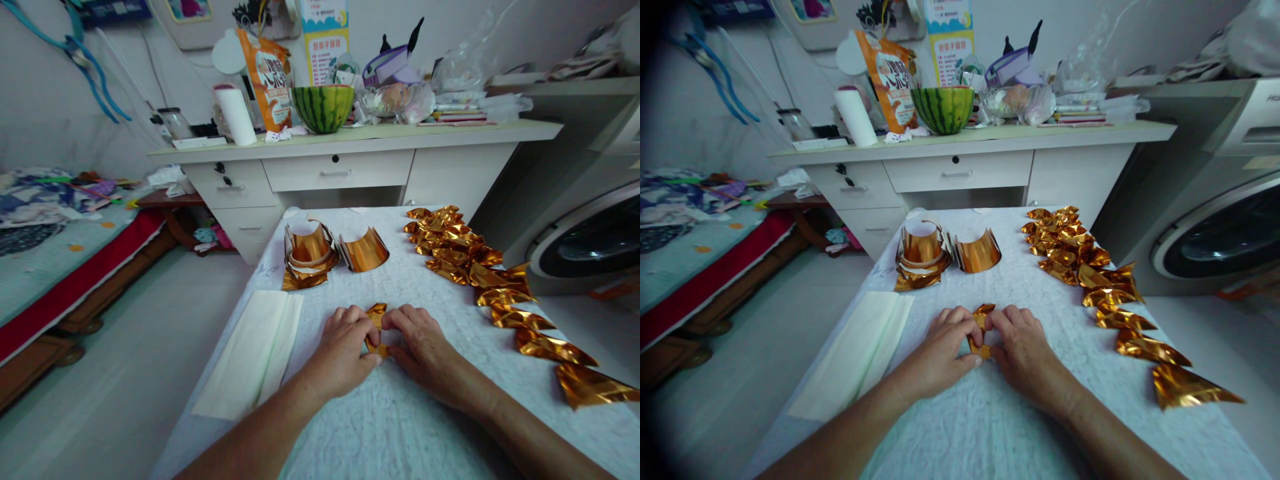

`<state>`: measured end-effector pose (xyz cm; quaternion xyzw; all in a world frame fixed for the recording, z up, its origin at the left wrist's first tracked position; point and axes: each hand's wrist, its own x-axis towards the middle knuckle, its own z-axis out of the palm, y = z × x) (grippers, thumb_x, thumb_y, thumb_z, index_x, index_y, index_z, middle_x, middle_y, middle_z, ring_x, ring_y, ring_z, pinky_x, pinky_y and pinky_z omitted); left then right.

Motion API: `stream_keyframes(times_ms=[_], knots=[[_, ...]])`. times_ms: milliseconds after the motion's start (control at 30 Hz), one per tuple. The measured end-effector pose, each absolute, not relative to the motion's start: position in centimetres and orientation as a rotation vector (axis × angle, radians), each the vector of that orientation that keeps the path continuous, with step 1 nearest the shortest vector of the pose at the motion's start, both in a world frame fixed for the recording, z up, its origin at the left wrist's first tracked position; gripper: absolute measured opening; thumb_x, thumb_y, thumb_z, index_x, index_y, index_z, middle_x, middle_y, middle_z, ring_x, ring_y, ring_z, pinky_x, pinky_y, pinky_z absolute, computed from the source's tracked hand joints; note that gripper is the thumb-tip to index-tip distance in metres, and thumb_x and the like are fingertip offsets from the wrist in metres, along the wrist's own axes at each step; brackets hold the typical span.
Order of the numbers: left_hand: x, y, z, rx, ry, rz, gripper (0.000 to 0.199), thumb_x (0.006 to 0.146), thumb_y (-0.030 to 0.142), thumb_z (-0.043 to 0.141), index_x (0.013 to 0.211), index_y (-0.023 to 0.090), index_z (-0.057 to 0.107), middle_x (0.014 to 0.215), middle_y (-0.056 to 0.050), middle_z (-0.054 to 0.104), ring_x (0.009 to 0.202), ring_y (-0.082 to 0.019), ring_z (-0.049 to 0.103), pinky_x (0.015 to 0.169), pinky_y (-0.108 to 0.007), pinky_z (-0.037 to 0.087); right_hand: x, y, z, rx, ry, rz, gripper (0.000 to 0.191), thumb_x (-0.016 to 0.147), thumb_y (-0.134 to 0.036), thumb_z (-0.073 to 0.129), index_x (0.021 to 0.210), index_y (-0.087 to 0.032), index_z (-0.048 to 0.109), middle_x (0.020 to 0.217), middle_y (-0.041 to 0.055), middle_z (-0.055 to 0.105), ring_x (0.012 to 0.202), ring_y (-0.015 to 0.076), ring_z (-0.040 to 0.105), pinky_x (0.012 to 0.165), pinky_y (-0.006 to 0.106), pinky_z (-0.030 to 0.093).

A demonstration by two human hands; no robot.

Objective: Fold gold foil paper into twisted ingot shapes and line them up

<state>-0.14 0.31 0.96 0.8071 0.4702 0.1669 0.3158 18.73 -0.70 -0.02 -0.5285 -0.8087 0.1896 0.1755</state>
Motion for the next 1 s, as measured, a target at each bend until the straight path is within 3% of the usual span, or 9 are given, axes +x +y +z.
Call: stream_keyframes(times_ms=[233, 367, 600, 767, 1000], knots=[[-0.2, 0.2, 1.0, 2.117, 1.24, 0.457, 0.014, 0.075, 0.018, 0.065, 0.087, 0.023, 0.059, 0.106, -0.001, 0.054, 0.106, -0.022, 0.045, 0.094, -0.037, 0.035, 20.3, -0.4, 0.9, -1.353, -2.225, 0.712, 0.045, 0.064, 0.004, 0.045, 0.099, -0.024, 0.052, 0.098, 0.0027, 0.06, 0.091, 0.0196, 0.054, 0.08, 0.033, 0.045], [-0.3, 0.1, 1.0, 2.127, 1.225, 0.479, 0.014, 0.075, 0.017, 0.064, 0.087, 0.023, 0.06, 0.105, -0.002, 0.054, 0.106, -0.022, 0.046, 0.094, -0.037, 0.036, 20.9, 0.4, 0.6, -1.381, -2.085, 0.681, 0.03, 0.068, -0.002, 0.046, 0.091, -0.022, 0.051, 0.091, 0.0034, 0.059, 0.086, 0.0196, 0.055, 0.078, 0.033, 0.047], [-0.3, 0.0, 1.0, 2.207, 1.191, 0.493, 0.016, 0.074, 0.015, 0.063, 0.087, 0.023, 0.059, 0.102, -0.002, 0.054, 0.105, -0.022, 0.046, 0.095, -0.037, 0.036, 20.0, 1.3, 0.0, -1.303, -2.189, 0.476, 0.044, 0.085, -0.014, 0.049, 0.128, -0.022, 0.052, 0.128, 0.0123, 0.056, 0.118, 0.0289, 0.047, 0.098, 0.05, 0.038], [-0.4, -0.1, 1.3, 2.24, 1.162, 0.543, 0.019, 0.072, 0.008, 0.059, 0.084, 0.022, 0.055, 0.097, 0.0, 0.054, 0.1, -0.02, 0.047, 0.091, -0.034, 0.038, 19.8, 1.1, 0.4, -1.324, -2.242, 0.503, 0.023, 0.093, -0.017, 0.042, 0.1, -0.023, 0.064, 0.123, 0.0085, 0.06, 0.113, 0.0248, 0.05, 0.096, 0.045, 0.038], [-1.0, 0.0, 1.5, 2.226, 1.186, 0.538, 0.02, 0.074, 0.007, 0.057, 0.086, 0.022, 0.055, 0.102, -0.001, 0.053, 0.103, -0.02, 0.049, 0.093, -0.035, 0.039, 19.7, 1.4, 0.6, -1.382, -2.219, 0.497, 0.014, 0.092, -0.019, 0.046, 0.084, -0.021, 0.058, 0.087, 0.0047, 0.063, 0.086, 0.0207, 0.055, 0.079, 0.037, 0.041]])
